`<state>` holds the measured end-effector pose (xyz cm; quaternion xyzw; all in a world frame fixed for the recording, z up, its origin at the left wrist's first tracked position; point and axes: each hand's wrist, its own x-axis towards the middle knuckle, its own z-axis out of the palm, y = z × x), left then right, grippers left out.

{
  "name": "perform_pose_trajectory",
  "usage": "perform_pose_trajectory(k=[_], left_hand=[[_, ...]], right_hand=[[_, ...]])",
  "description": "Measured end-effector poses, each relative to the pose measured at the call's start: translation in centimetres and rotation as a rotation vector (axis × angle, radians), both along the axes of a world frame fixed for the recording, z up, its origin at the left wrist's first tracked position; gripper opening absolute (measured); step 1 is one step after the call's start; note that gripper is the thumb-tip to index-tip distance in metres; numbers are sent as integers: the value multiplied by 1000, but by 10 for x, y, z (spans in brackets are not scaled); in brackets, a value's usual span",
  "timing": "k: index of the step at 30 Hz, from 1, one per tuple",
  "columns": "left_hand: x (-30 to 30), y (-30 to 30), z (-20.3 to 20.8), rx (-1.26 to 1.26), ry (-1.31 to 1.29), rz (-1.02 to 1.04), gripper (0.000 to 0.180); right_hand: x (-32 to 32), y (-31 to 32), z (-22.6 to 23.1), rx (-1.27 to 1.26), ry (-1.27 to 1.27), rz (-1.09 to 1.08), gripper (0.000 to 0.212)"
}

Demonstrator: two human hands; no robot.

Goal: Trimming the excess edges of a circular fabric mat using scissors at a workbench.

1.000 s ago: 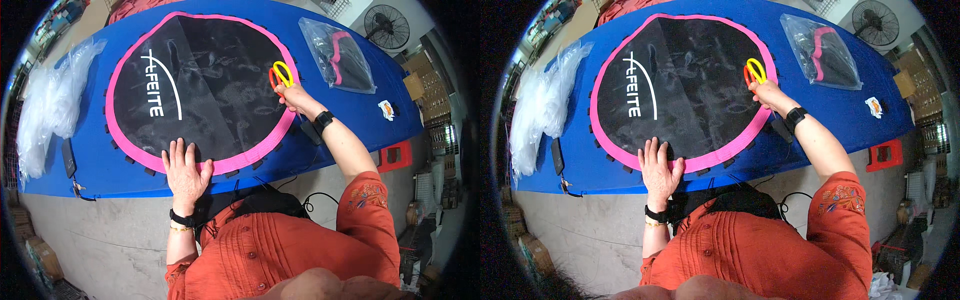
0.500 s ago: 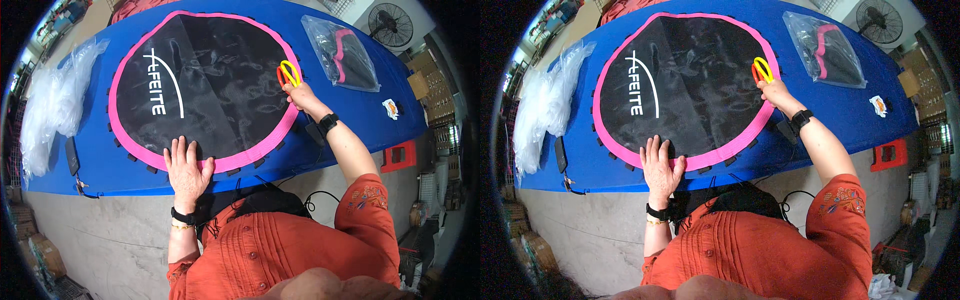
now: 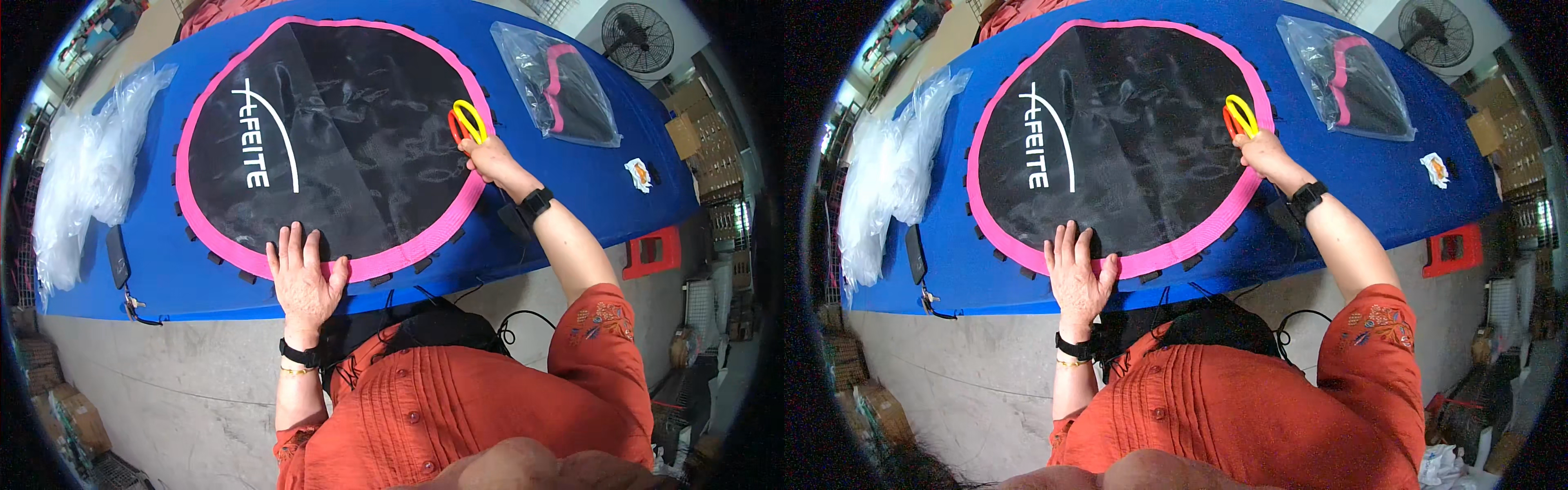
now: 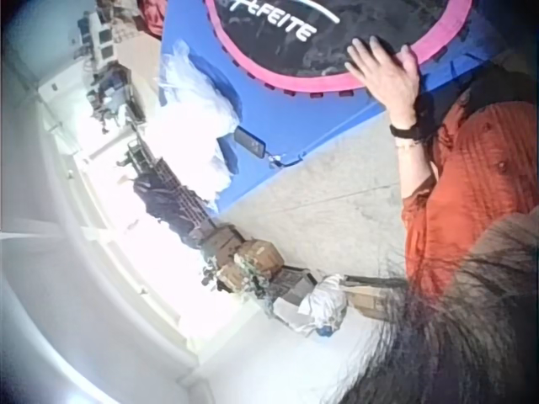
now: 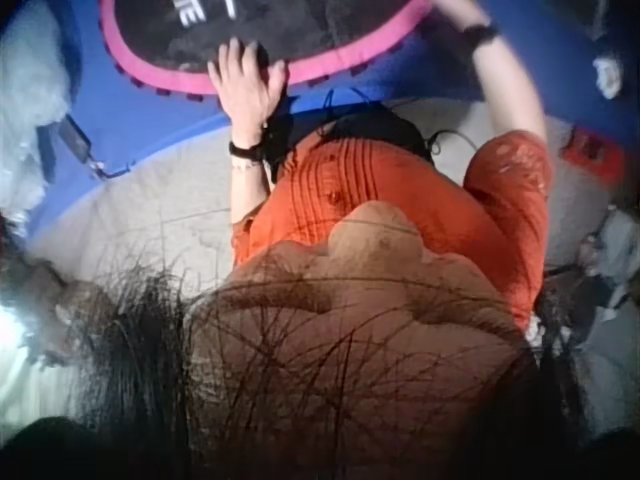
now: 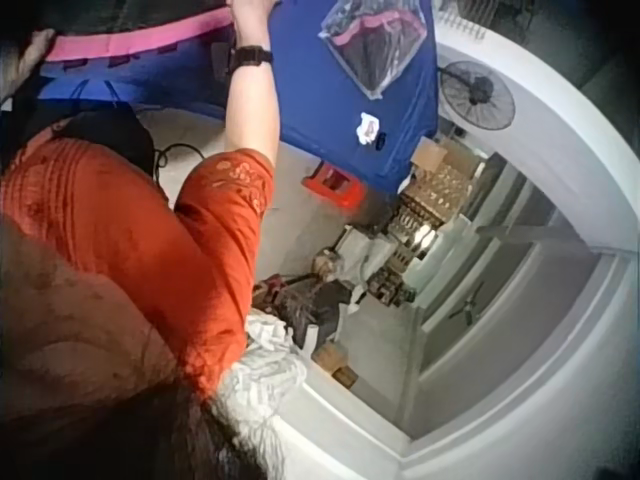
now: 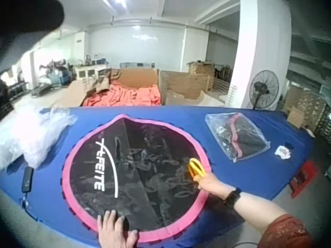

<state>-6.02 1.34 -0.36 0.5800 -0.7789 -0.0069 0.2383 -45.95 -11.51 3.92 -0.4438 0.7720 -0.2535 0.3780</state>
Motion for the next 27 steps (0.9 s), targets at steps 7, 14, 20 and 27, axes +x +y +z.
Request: perform_pose_trajectory(k=[7, 14, 20, 27], left_hand=[[1, 0, 1, -2, 2, -2, 64], [1, 1, 1, 3, -3, -9, 65], [1, 0, 0, -10, -6, -6, 64], [2, 1, 1, -2, -27, 2, 63]], right_hand=[[-20, 26, 5, 25, -51, -35, 29], [-2, 38, 9, 52, -96, -18, 29], [-11, 28, -3, -44, -71, -25, 32], [16, 28, 6, 57, -3, -28, 32]])
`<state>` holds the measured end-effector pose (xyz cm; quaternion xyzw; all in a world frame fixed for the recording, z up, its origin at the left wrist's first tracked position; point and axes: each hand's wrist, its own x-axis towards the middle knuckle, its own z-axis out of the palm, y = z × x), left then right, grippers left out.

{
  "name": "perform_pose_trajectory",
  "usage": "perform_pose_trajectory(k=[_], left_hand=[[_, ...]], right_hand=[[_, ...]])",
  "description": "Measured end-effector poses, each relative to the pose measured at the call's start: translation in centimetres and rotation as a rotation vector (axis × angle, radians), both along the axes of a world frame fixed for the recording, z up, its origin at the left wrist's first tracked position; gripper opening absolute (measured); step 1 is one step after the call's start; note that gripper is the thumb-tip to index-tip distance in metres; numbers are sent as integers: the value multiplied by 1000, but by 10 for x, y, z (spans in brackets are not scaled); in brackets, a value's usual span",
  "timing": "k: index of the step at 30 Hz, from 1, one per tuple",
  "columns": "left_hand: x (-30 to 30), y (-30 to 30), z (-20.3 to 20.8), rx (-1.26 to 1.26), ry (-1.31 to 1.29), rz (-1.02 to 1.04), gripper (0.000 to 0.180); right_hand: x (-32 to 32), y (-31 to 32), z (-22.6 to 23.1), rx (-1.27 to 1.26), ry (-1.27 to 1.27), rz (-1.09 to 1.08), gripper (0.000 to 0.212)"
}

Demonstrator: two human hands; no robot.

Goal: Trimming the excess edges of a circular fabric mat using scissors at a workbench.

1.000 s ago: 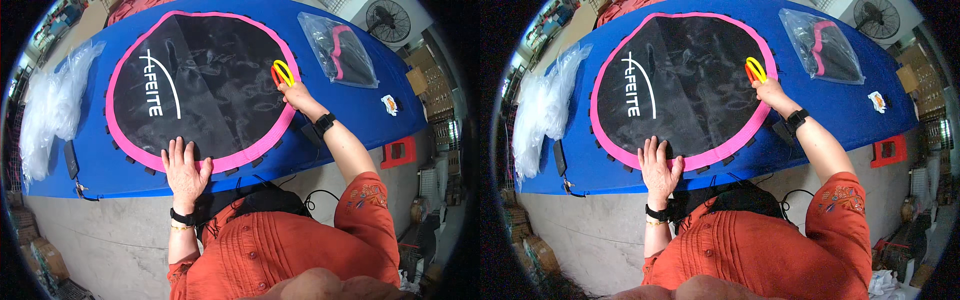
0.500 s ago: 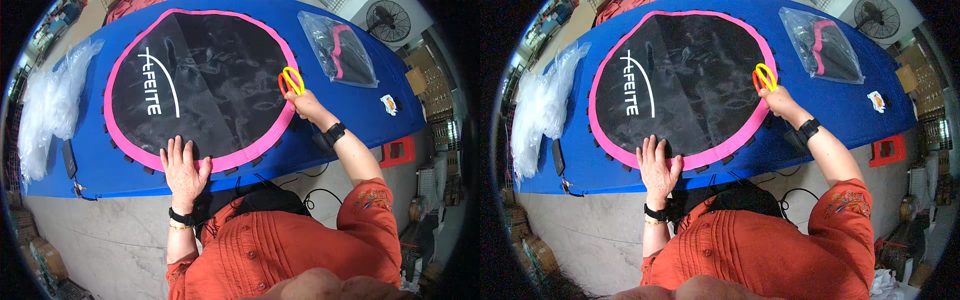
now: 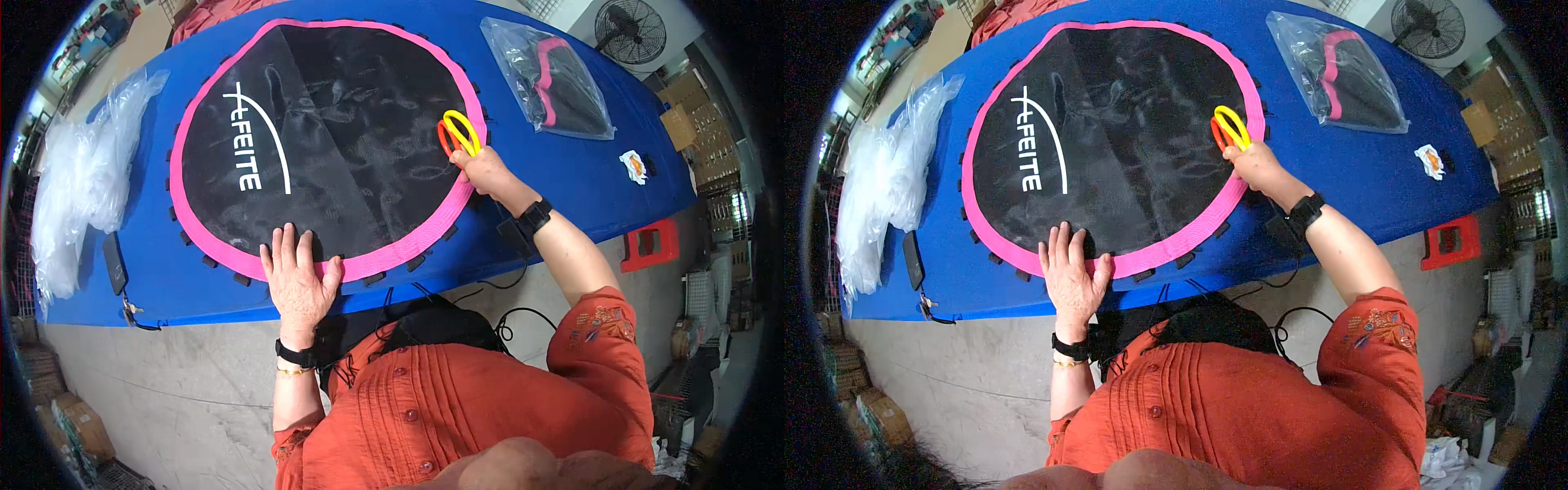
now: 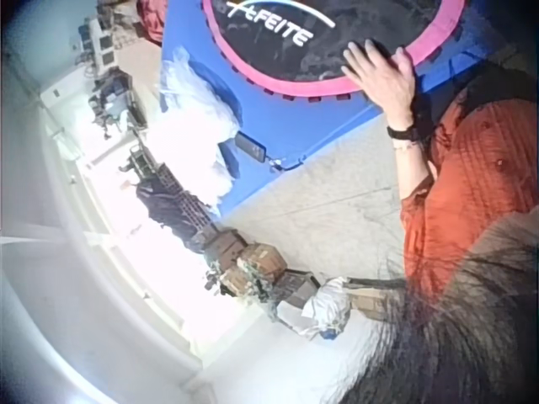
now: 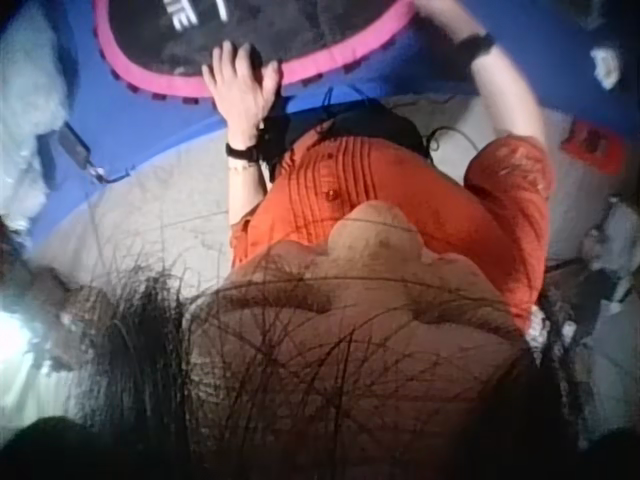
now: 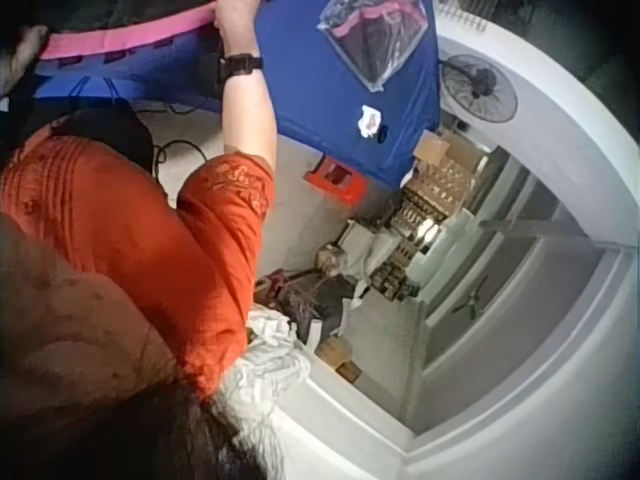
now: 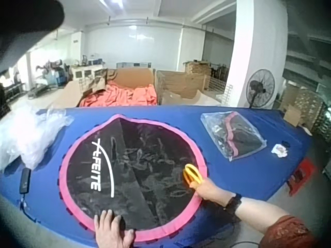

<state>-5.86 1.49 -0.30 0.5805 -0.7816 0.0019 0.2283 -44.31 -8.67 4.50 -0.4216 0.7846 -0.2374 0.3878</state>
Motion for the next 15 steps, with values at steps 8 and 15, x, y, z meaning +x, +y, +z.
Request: perform_pose_trajectory(k=[8, 15], left_hand=[[-2, -1, -1, -2, 4, -9, 63], [1, 2, 1, 22, -15, 2, 62]], right_hand=[[10, -1, 6, 51, 1, 21, 32], [20, 34, -7, -100, -194, 194, 31]])
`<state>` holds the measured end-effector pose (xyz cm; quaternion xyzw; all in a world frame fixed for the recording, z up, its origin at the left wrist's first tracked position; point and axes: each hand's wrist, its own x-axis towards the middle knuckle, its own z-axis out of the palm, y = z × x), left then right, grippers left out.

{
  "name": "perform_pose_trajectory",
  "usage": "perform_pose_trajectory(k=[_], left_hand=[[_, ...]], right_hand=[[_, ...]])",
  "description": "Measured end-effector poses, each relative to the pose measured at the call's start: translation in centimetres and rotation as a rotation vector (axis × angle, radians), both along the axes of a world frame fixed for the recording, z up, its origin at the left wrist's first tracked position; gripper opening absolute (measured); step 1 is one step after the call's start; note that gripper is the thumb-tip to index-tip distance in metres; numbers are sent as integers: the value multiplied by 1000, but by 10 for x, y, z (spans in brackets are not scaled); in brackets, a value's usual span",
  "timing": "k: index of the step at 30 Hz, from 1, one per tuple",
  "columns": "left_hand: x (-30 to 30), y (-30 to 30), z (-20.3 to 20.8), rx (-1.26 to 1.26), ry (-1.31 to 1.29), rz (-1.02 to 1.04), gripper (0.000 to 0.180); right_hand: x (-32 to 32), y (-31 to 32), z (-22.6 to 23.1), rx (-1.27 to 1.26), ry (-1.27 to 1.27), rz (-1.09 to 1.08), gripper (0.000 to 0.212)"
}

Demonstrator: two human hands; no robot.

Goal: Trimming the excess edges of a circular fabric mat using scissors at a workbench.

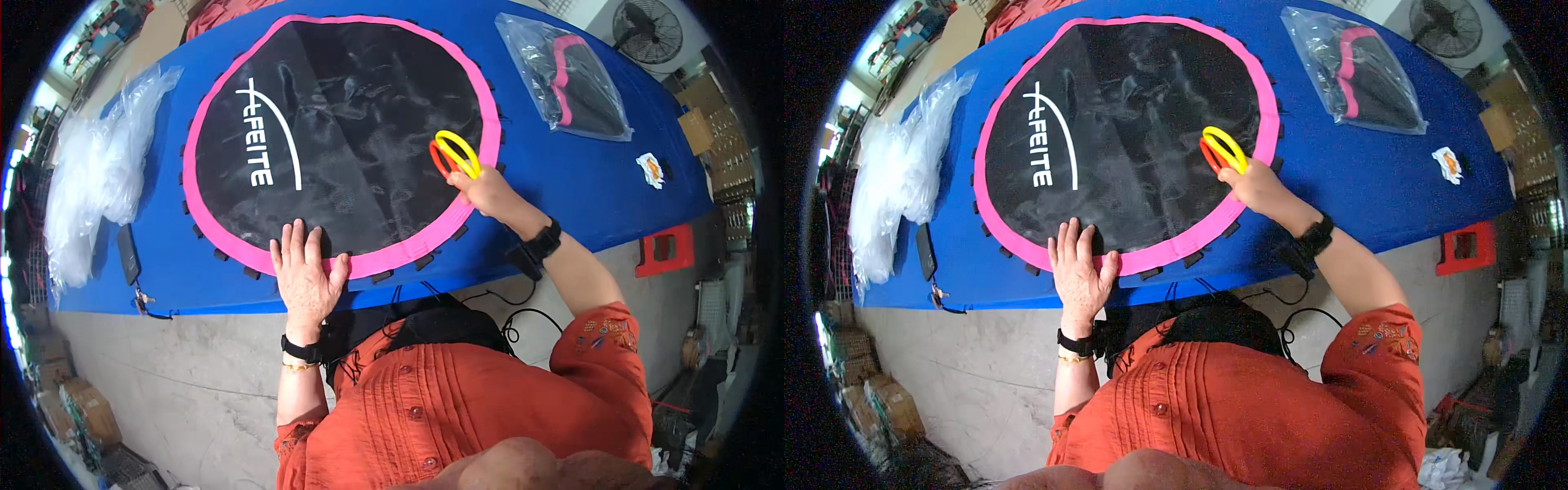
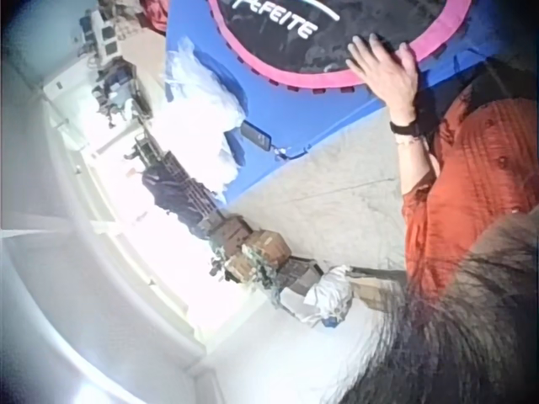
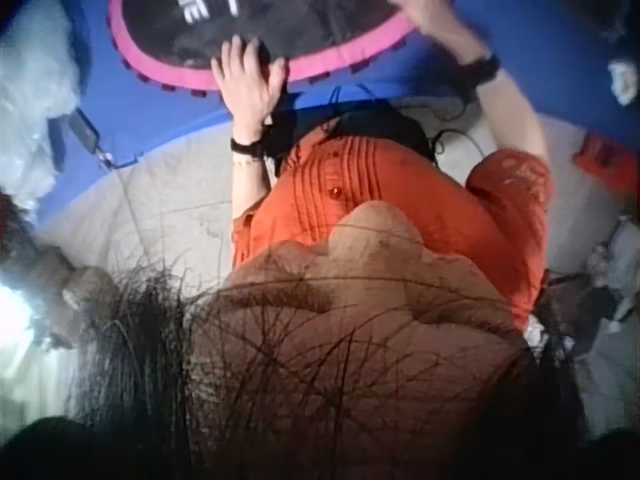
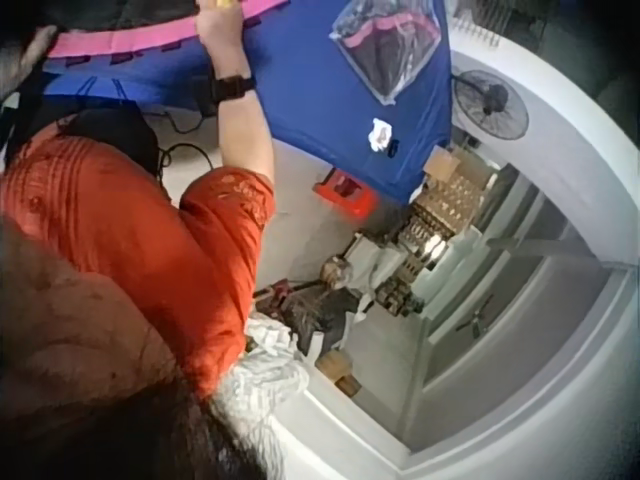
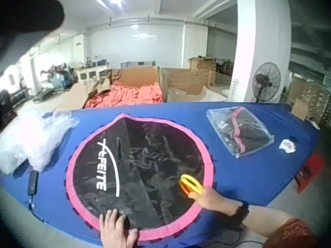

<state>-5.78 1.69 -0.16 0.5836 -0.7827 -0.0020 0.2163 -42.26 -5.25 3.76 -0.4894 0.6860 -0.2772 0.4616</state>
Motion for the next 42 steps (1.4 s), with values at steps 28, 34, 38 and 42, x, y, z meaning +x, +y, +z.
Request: perform_pose_trajectory(k=[28, 34, 38, 42], left_hand=[[51, 22, 9, 87, 11, -45, 68], [48, 21, 8, 52, 16, -60, 65], [43, 20, 10, 48, 12, -81, 64], [38, 19, 14, 62, 20, -84, 63]], right_hand=[[-2, 51, 10, -206, 147, 81, 33], [-3, 54, 9, -192, 196, 100, 33], [7, 60, 14, -331, 283, 143, 30], [23, 64, 24, -611, 542, 316, 35]])
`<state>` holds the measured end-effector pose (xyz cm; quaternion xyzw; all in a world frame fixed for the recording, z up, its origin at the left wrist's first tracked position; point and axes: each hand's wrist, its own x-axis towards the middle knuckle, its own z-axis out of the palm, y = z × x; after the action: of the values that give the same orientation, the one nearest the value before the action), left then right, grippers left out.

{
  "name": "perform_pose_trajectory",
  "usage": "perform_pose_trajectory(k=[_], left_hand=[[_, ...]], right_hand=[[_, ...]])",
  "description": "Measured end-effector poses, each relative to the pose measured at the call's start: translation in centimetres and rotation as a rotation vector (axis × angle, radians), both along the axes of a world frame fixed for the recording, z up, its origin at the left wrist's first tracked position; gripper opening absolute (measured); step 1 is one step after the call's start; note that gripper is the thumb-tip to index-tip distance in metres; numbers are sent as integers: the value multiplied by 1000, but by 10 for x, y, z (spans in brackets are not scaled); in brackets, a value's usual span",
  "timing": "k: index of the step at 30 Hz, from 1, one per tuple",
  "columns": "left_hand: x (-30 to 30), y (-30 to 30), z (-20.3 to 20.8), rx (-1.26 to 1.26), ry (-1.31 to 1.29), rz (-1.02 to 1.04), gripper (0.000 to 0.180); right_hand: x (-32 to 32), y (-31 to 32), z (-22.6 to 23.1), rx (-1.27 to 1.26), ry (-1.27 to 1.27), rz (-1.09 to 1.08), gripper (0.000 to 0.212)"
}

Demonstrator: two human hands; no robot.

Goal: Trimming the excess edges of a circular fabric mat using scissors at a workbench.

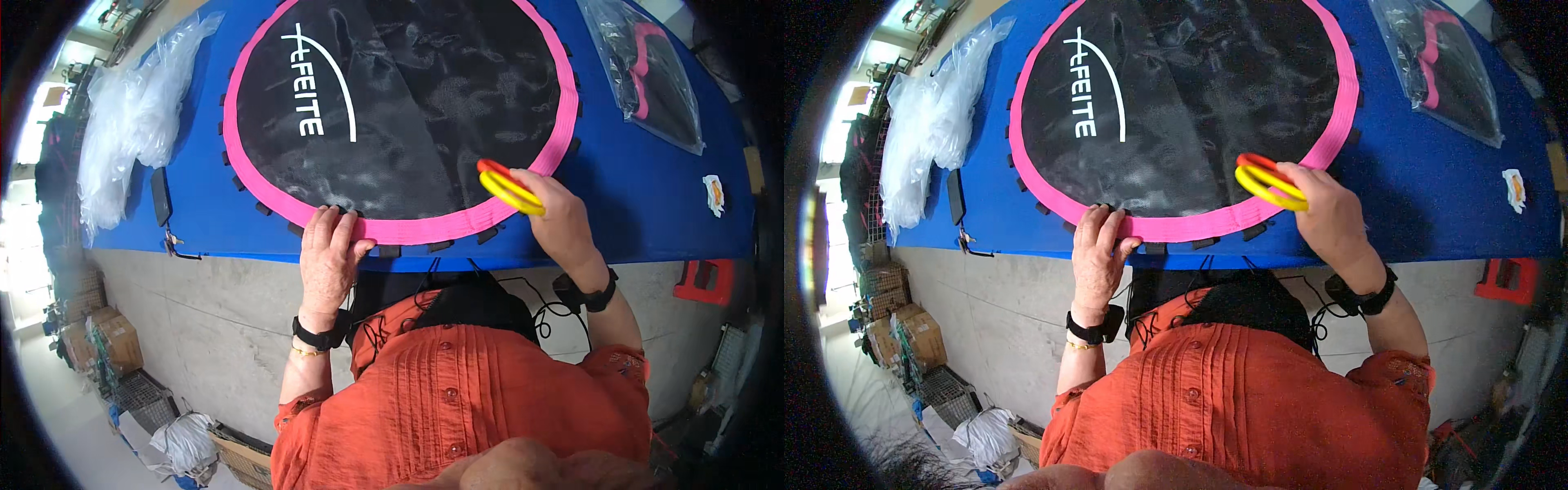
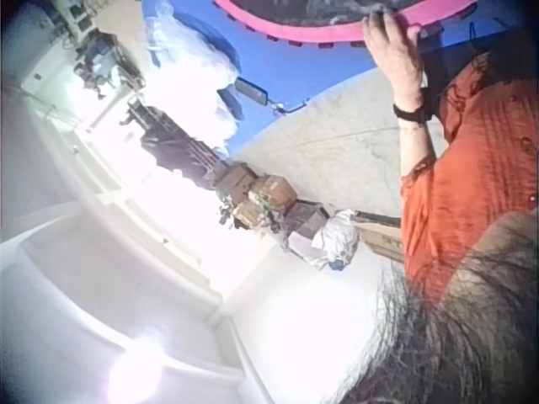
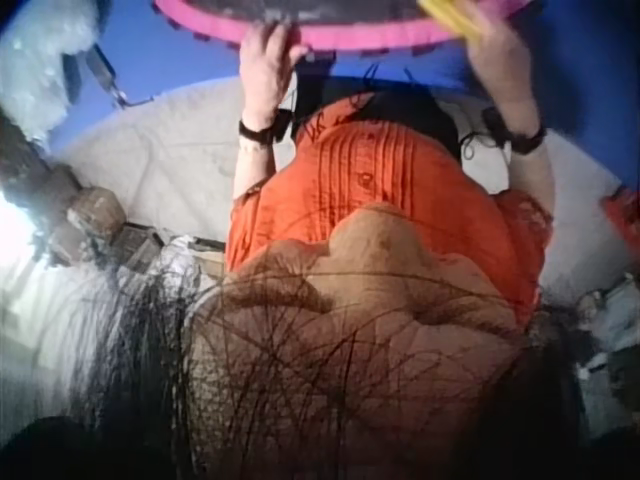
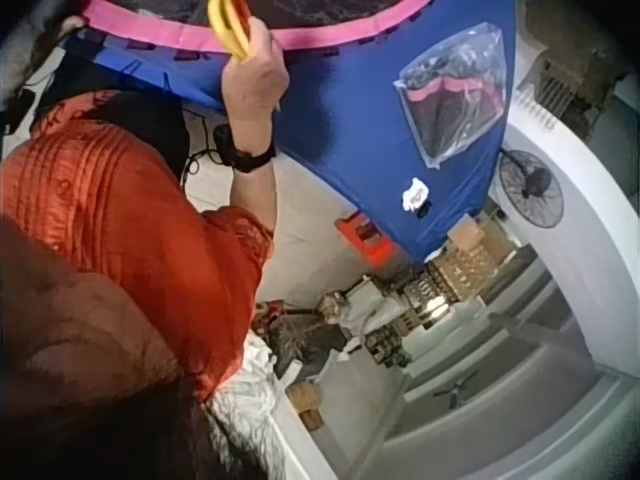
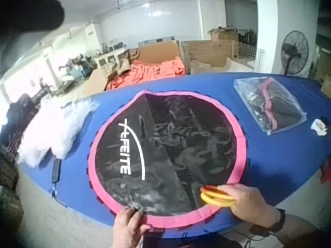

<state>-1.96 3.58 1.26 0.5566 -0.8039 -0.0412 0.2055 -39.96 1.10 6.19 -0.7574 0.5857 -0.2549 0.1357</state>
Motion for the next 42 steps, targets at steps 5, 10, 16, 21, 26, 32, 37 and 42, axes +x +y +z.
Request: perform_pose_trajectory(k=[5, 10, 16, 21, 26, 32, 37, 42], left_hand=[[-8, -13, 22, 30, 22, -76, 58], [-5, -22, 29, 29, 24, -119, 56], [4, -27, 29, 76, 99, -141, 52], [8, -30, 30, 89, 123, -149, 50], [15, -33, 24, 130, 187, -154, 47], [14, -36, 23, 100, 212, -148, 47], [12, -35, 18, 107, 227, -139, 47], [13, -34, 14, 87, 224, -136, 47]], right_hand=[[37, -3, 30, 9, 124, 100, 39], [57, -16, 26, -43, 303, 77, 31], [67, -33, 11, -58, 443, 61, 38], [72, -44, 10, -22, 513, 69, 43], [71, -33, 15, -12, 526, 59, 44], [79, -53, 6, -7, 611, 43, 47], [85, -61, 5, 106, 707, -9, 49], [91, -65, 6, 131, 728, -18, 48]])
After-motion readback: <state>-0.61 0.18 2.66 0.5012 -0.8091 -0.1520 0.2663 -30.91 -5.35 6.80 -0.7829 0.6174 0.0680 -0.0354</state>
